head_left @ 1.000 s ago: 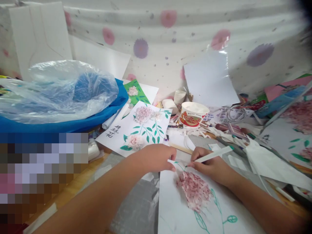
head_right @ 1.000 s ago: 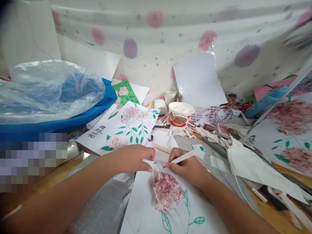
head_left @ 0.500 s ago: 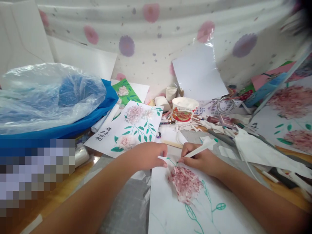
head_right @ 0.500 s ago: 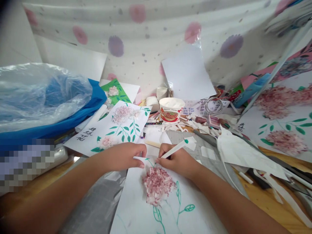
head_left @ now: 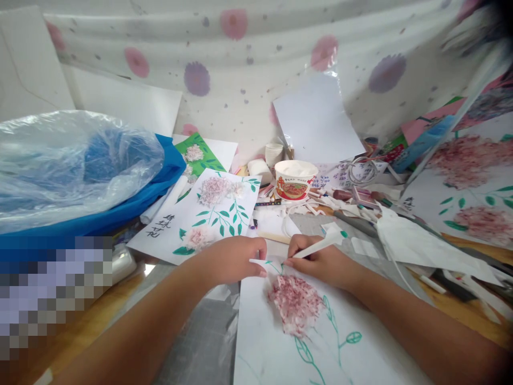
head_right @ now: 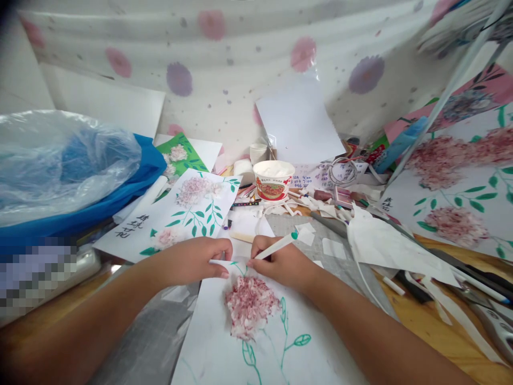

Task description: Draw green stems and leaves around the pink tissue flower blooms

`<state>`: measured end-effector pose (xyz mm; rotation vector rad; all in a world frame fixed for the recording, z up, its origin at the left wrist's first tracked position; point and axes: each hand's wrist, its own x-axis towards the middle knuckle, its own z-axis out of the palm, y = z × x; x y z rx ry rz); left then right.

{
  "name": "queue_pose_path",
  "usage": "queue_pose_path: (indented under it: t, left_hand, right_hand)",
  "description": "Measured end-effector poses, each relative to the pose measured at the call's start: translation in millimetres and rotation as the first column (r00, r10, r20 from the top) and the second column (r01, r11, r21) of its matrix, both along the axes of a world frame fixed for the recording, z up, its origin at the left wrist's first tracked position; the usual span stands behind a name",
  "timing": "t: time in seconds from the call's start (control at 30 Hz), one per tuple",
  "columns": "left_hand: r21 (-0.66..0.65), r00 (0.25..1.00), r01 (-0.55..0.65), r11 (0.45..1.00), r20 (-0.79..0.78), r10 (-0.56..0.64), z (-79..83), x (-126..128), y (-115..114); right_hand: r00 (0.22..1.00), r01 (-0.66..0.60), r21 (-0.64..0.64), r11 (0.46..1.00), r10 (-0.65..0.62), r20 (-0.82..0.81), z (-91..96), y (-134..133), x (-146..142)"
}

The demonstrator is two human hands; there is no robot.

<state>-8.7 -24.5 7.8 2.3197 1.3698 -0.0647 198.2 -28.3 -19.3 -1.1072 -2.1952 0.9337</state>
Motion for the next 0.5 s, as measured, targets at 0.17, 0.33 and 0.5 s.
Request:
queue_pose_path:
  t: [0.17,0.33,0.5]
  left_hand:
    - [0.013,1.0,0.015,1.0,-0.016,-0.014,-0.9,-0.8,0.6]
    - [0.011,1.0,0.017,1.0,-0.016,-0.017,0.7,-0.5,0.8]
    - [0.009,1.0,0.009,1.0,-0.014,-0.009,0.9,-1.0,-0.3]
  right_hand:
    - [1.0,-0.01,-0.011,1.0,0.01,-0.014,-0.1,0.6,0.4]
    - [1.0,0.005,-0.001,1.0,-0.005,-0.003,0.2,0.3,0.5]
    - [1.0,0.017,0.01,1.0,-0.017,-0.008,-0.1,0.7,0.4]
